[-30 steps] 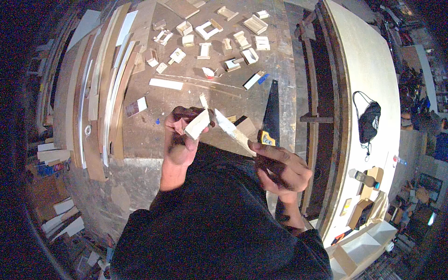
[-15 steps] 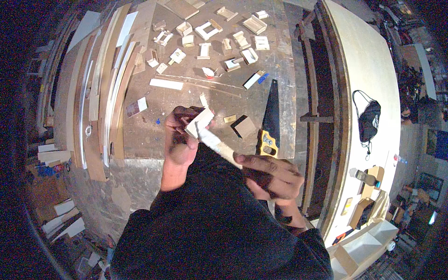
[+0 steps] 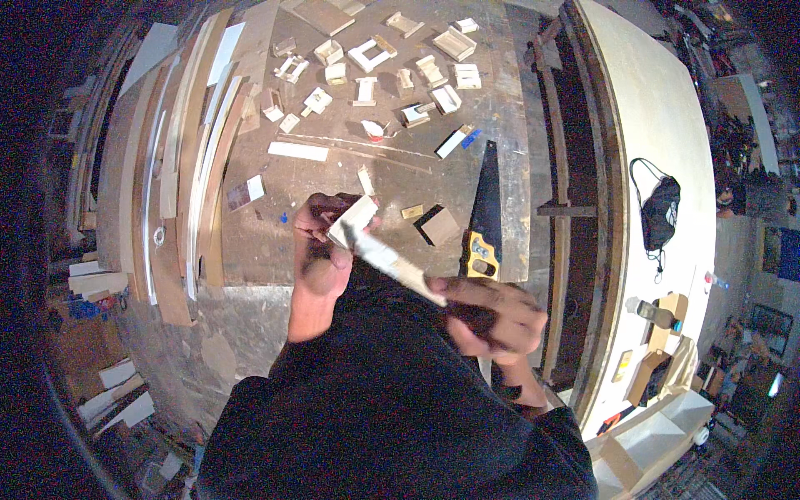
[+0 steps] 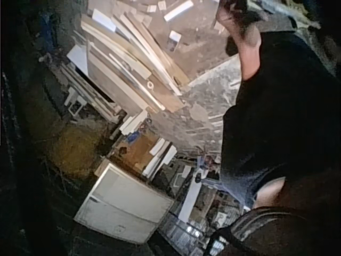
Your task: The person saws a wooden piece with a handsaw and then uses a small brush to apply a substance to the edges of several small wooden blocks.
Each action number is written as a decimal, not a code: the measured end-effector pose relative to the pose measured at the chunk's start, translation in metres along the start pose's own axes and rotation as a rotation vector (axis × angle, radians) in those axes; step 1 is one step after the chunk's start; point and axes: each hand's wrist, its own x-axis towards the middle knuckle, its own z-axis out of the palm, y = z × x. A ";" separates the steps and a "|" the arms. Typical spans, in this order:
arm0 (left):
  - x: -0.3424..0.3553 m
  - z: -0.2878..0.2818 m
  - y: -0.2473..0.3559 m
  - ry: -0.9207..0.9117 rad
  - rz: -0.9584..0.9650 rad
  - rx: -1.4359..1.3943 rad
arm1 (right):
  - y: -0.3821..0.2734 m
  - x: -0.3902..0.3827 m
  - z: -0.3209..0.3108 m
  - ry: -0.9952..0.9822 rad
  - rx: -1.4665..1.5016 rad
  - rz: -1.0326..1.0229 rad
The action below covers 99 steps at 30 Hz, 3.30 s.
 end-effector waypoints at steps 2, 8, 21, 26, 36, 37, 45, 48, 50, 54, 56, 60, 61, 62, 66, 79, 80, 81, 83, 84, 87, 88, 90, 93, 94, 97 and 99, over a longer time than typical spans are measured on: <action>0.002 -0.004 0.005 -0.060 0.021 0.010 | 0.004 -0.003 0.005 0.084 -0.028 0.030; 0.003 -0.017 0.011 0.003 -0.002 -0.005 | -0.003 0.008 0.025 -0.046 -0.039 -0.049; 0.009 -0.081 0.058 0.057 -0.060 0.135 | -0.005 0.019 0.104 -0.055 -0.206 0.144; 0.012 -0.102 0.080 0.087 -0.055 0.055 | 0.004 0.020 0.139 0.087 -0.157 0.054; 0.019 -0.147 0.102 0.128 -0.044 0.112 | 0.017 0.016 0.177 0.081 -0.244 0.084; 0.019 -0.150 0.101 0.138 0.000 0.149 | 0.018 0.024 0.173 0.085 -0.358 0.280; 0.006 -0.207 0.125 0.202 -0.116 0.218 | 0.183 0.041 0.187 0.070 -0.542 0.633; -0.001 -0.225 0.138 0.119 -0.040 0.172 | 0.221 0.047 0.201 -0.009 -0.571 0.589; -0.007 -0.236 0.145 0.185 -0.044 0.171 | 0.240 0.051 0.214 -0.073 -0.566 0.627; -0.026 -0.241 0.151 0.339 -0.053 0.179 | 0.292 0.048 0.230 -0.132 -0.600 0.562; -0.034 -0.249 0.154 0.353 -0.109 0.157 | 0.319 0.042 0.237 -0.166 -0.668 0.514; -0.031 -0.254 0.156 0.256 -0.071 0.092 | 0.353 0.033 0.250 -0.167 -0.753 0.502; -0.028 -0.247 0.160 0.288 -0.106 0.185 | 0.351 0.036 0.255 -0.176 -0.746 0.501; -0.026 -0.247 0.161 0.305 -0.125 0.233 | 0.348 0.040 0.257 -0.170 -0.727 0.537; -0.020 -0.251 0.162 0.261 -0.161 0.276 | 0.357 0.040 0.254 -0.190 -0.791 0.536; -0.012 -0.235 0.147 0.381 -0.041 0.177 | 0.293 -0.003 0.271 0.224 -0.747 0.598; -0.011 -0.233 0.146 0.384 -0.055 0.186 | 0.286 -0.023 0.272 0.220 -0.670 0.699; -0.011 -0.232 0.146 0.395 -0.066 0.199 | 0.278 -0.041 0.276 0.211 -0.586 0.798; -0.015 -0.233 0.141 0.422 -0.073 0.158 | 0.249 -0.072 0.297 0.044 -0.422 0.947; -0.015 -0.230 0.137 0.403 -0.042 0.146 | 0.247 -0.093 0.305 -0.039 -0.392 0.916; -0.018 -0.222 0.138 0.439 -0.076 0.160 | 0.225 -0.125 0.328 -0.236 -0.460 0.843; -0.018 -0.218 0.139 0.435 -0.075 0.168 | 0.220 -0.126 0.332 -0.343 -0.572 0.797; -0.019 -0.211 0.140 0.471 -0.099 0.173 | 0.221 -0.121 0.336 -0.437 -0.636 0.758; -0.023 -0.203 0.138 0.498 -0.095 0.206 | 0.237 -0.126 0.338 -0.414 -0.619 0.699; -0.024 -0.203 0.137 0.500 -0.089 0.208 | 0.244 -0.123 0.337 -0.561 -0.588 0.640; -0.028 -0.198 0.131 0.395 -0.042 0.164 | 0.258 -0.119 0.329 -0.645 -0.575 0.382; -0.030 -0.197 0.121 0.451 -0.046 0.151 | 0.261 -0.120 0.319 -0.582 -0.589 0.190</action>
